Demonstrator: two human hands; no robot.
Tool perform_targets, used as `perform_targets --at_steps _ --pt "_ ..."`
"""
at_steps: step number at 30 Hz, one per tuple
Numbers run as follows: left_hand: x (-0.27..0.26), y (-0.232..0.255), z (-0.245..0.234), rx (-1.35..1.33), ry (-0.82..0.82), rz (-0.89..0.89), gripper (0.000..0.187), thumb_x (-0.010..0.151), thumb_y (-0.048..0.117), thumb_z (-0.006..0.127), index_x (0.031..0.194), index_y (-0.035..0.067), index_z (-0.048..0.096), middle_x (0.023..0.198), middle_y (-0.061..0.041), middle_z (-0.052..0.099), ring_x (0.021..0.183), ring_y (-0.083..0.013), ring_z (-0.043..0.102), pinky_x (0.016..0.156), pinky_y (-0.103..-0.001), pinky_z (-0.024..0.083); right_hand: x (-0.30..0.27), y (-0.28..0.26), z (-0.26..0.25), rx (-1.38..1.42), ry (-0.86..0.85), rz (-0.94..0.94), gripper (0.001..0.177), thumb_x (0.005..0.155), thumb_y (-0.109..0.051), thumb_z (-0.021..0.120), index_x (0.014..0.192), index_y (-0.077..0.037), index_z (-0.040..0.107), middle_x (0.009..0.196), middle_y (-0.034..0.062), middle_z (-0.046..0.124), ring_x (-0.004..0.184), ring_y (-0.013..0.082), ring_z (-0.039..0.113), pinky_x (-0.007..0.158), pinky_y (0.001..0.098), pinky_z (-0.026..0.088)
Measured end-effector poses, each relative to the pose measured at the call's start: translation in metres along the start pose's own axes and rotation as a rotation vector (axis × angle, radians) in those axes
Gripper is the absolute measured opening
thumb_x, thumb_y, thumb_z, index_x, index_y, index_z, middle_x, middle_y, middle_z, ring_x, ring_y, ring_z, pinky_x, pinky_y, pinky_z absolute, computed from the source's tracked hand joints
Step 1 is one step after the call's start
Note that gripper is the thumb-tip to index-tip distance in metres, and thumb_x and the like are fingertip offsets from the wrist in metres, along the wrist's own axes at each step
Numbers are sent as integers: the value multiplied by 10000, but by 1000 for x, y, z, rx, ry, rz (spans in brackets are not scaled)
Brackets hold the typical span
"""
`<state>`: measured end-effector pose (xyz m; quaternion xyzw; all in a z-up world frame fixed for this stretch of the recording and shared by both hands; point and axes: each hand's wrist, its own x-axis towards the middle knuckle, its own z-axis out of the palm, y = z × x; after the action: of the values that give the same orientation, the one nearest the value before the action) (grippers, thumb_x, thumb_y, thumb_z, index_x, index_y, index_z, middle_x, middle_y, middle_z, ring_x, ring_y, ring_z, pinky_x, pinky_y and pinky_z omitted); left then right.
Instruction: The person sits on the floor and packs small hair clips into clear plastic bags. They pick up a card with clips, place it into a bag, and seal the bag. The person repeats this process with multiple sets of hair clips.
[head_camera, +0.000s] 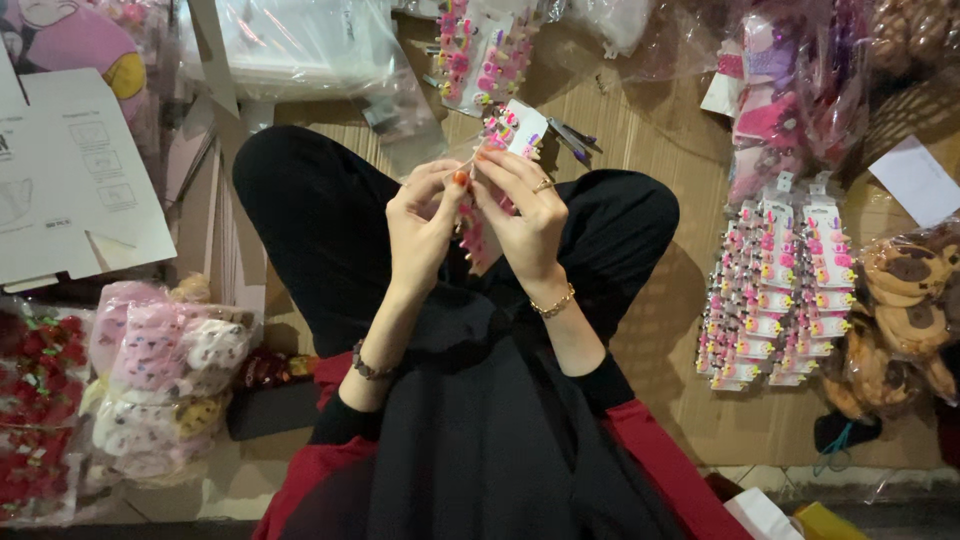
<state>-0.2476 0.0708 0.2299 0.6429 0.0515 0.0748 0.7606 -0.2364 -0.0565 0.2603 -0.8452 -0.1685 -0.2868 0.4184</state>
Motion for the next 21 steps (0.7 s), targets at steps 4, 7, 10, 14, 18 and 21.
perform_targets --at_steps 4,7,10,14,18,21 --pt "0 0 0 -4 9 -18 172 975 181 730 922 20 754 1048 -138 709 957 -169 668 775 -344 599 -2 5 5 -11 9 39 187 856 -23 847 1030 -68 795 1028 100 777 948 305 757 855 405 602" --pt "3 2 0 76 0 28 153 963 162 743 866 44 758 1030 -129 713 963 -224 709 775 -355 598 -4 19 6 -50 40 137 89 927 -56 770 987 -120 789 923 43 775 857 267 756 789 382 601" --pt "4 7 3 110 77 -2 206 990 214 725 871 45 716 1017 -114 723 912 -158 673 736 -305 578 -4 40 6 357 197 581 225 1063 -304 572 991 -107 652 768 103 761 588 143 661 544 253 511" --pt "8 6 5 109 143 -9 182 988 188 730 872 51 700 1029 -98 730 889 -141 681 711 -286 583 -22 120 7 633 294 878 205 1063 -236 565 1125 -50 626 880 111 739 686 156 730 543 196 558" --pt "13 14 8 246 105 13 167 1014 208 641 1003 69 732 1039 -53 702 1010 -144 654 880 -261 517 -22 193 -1 506 203 1115 222 1038 -42 575 1225 -32 693 958 94 758 778 133 727 661 208 543" --pt "15 5 9 223 106 -37 155 1010 189 642 1005 56 722 1052 -57 687 992 -129 643 849 -242 517 -18 251 -2 522 164 1198 315 974 56 622 1287 40 651 957 120 751 831 175 746 742 241 630"
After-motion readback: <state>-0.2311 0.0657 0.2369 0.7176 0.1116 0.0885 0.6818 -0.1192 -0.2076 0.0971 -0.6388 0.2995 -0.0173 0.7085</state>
